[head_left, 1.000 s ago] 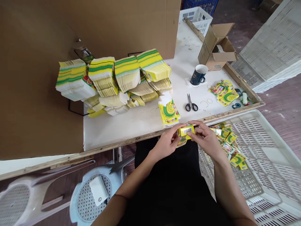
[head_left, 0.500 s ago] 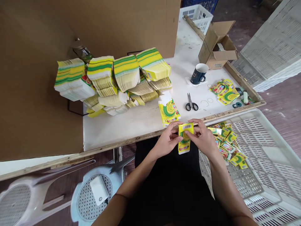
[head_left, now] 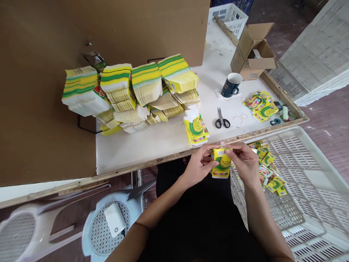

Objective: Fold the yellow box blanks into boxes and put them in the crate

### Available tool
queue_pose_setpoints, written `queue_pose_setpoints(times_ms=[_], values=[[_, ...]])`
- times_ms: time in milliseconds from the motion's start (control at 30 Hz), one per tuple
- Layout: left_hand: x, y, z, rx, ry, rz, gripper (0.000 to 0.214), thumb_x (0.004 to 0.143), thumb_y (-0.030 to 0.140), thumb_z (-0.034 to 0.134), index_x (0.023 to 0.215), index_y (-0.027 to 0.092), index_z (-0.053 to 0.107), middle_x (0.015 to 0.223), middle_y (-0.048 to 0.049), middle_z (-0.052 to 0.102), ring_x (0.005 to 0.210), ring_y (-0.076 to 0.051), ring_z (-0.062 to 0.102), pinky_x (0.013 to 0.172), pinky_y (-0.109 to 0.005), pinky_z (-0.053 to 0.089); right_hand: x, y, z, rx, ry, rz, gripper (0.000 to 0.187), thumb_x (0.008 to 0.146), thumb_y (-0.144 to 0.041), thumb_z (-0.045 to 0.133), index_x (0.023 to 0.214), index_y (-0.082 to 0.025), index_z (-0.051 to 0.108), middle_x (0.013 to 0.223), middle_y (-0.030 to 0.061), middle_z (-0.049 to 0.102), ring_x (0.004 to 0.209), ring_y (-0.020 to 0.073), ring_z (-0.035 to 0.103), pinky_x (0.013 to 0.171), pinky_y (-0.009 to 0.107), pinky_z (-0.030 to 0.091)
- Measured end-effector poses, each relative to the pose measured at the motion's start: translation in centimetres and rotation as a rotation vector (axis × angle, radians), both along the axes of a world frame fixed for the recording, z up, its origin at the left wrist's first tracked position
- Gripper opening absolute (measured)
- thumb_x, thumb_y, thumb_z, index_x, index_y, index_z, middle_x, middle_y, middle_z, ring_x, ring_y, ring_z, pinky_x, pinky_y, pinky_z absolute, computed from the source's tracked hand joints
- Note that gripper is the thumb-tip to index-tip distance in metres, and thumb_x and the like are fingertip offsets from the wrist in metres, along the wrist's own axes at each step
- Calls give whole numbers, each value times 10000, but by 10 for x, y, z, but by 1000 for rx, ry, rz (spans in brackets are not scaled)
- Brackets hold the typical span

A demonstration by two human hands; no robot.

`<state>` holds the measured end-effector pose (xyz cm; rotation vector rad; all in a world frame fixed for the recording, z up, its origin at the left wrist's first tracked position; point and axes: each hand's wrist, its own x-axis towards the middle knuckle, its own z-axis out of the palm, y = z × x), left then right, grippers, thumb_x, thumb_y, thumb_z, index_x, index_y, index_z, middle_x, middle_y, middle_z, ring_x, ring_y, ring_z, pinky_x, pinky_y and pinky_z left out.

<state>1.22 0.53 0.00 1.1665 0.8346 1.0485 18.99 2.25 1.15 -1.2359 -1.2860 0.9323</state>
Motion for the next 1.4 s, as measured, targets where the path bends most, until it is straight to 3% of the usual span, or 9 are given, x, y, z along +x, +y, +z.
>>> queue_pose_setpoints(times_ms=[100, 233, 400, 533, 667, 833, 1000, 1100, 1400], values=[[-5, 6, 1, 232, 179, 121, 465, 968, 355, 653, 1410, 248, 553, 1398, -135, 667, 1239, -276, 692, 1091, -452, 550, 20, -5, 16, 98, -240, -247, 216, 880, -443, 779, 950, -239, 777, 878, 59, 712, 722, 191, 583, 627, 337, 475], [-21, 30, -13, 449, 542, 345, 597, 938, 291, 680, 1503, 238, 494, 1603, -159, 499, 1585, -343, 336, 1329, -614, 142, 45, -7, 28, 235, -552, -597, 256, 881, -465, 774, 887, -209, 772, 829, 61, 631, 716, 189, 472, 600, 326, 356], [-31, 43, -33, 388, 595, 389, 441, 941, 274, 678, 1376, 210, 648, 1454, -153, 656, 1457, -322, 541, 1294, -616, 289, 24, -4, 8, 3, -268, -337, 341, 899, -529, 723, 866, -190, 731, 715, 25, 638, 622, 153, 505, 597, 308, 402], [-27, 23, -23, 520, 481, 376, 240, 993, 278, 614, 1163, 240, 779, 1262, -99, 776, 1279, -264, 697, 1203, -542, 480, -12, 4, -10, -183, 47, -178, 450, 868, -631, 702, 922, -186, 745, 741, 48, 719, 561, 134, 511, 524, 283, 408], [-17, 2, -9, 603, 329, 203, 223, 963, 264, 667, 1153, 264, 784, 1259, -83, 777, 1291, -262, 689, 1185, -522, 503, -24, 10, -14, -290, 254, -114, 466, 731, -590, 840, 959, -195, 743, 752, 31, 737, 512, 104, 512, 456, 246, 400], [-15, 3, -3, 265, 22, 368, 604, 913, 474, 725, 1462, 264, 586, 1600, -126, 520, 1526, -291, 453, 1273, -466, 383, -20, 4, -10, -251, 293, -97, 432, 703, -512, 898, 972, -222, 721, 823, 45, 783, 704, 181, 708, 631, 303, 589], [-22, 15, 5, -103, -290, -22, 677, 813, 679, 737, 1287, 197, 709, 1424, -163, 676, 1357, -350, 623, 1113, -471, 537, -30, -5, -11, -327, 366, 105, 387, 692, -521, 909, 872, -234, 721, 837, 43, 793, 718, 192, 733, 656, 319, 619], [-24, 14, 7, -152, -333, -95, 675, 750, 698, 781, 1186, 184, 755, 1401, -162, 691, 1336, -370, 632, 1090, -481, 546, -34, -7, -13, -328, 361, 130, 354, 708, -501, 906, 882, -236, 750, 922, 59, 806, 812, 211, 752, 724, 342, 634], [-24, 13, -1, -133, -260, 14, 605, 824, 623, 762, 1217, 164, 728, 1310, -158, 736, 1279, -324, 667, 1128, -461, 504, -28, -8, -9, -255, 219, 122, 348, 764, -528, 864, 927, -233, 779, 984, 68, 813, 926, 236, 767, 869, 384, 643]])
